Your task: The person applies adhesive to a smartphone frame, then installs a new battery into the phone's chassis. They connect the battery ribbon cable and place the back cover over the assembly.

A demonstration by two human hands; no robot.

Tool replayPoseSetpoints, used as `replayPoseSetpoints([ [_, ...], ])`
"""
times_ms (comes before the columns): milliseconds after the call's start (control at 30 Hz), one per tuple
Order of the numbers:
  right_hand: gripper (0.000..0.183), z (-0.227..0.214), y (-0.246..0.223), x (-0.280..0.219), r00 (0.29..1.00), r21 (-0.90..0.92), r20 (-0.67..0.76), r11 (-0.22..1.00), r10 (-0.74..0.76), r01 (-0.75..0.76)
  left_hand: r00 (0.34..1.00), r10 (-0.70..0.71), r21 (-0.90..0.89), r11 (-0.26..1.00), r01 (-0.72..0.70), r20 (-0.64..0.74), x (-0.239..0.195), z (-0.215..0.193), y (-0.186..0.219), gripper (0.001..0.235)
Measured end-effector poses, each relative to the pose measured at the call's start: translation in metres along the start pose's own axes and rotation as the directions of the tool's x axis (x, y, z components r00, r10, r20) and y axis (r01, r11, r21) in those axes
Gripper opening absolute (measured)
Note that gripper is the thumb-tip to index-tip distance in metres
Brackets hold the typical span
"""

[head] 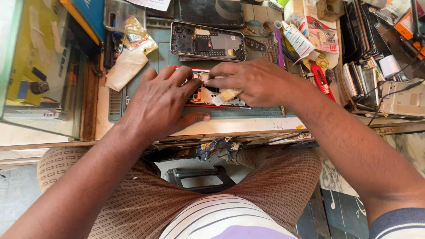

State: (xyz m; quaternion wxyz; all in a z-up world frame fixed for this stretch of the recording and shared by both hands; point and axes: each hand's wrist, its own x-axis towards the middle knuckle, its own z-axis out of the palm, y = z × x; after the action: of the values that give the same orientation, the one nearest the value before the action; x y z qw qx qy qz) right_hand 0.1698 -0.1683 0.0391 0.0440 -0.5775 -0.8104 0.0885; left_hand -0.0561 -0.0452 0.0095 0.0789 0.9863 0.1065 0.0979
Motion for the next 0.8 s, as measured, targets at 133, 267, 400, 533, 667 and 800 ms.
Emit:
replayPoseSetpoints([
  [133, 0.073, 0.005, 0.008, -0.012, 0.991, 0.082, -0.131, 0.997, 0.015, -0.004, 1.0, -0.013, -0.01, 1.0, 0.013, -0.027, -0.005, -0.001, 0.002, 0.094],
  [267, 0.043, 0.01, 0.024, -0.032, 0.968, 0.094, -0.23, 0.992, 0.102, -0.082, 0.998, -0.032, -0.043, 0.999, 0.03, -0.056, -0.008, 0.006, 0.003, 0.095],
  [400, 0.023, 0.003, 0.034, -0.055, 0.891, 0.161, -0.29, 0.936, 0.348, -0.313, 0.996, -0.042, -0.05, 0.998, 0.038, -0.082, -0.011, 0.007, 0.004, 0.088],
  [533, 0.023, 0.005, 0.024, -0.071, 0.861, 0.214, -0.296, 0.907, 0.414, -0.363, 0.993, -0.046, -0.086, 0.996, 0.037, -0.107, -0.013, 0.009, 0.003, 0.087],
  [667, 0.052, 0.026, 0.001, -0.06, 0.933, 0.108, -0.354, 0.994, 0.064, -0.028, 0.992, -0.032, -0.076, 0.997, 0.023, -0.118, -0.012, 0.01, 0.004, 0.086],
  [800, 0.063, 0.036, -0.016, -0.04, 0.966, 0.017, -0.26, 1.0, 0.011, -0.007, 0.992, -0.045, -0.096, 0.995, 0.033, -0.119, -0.014, 0.007, 0.005, 0.084],
])
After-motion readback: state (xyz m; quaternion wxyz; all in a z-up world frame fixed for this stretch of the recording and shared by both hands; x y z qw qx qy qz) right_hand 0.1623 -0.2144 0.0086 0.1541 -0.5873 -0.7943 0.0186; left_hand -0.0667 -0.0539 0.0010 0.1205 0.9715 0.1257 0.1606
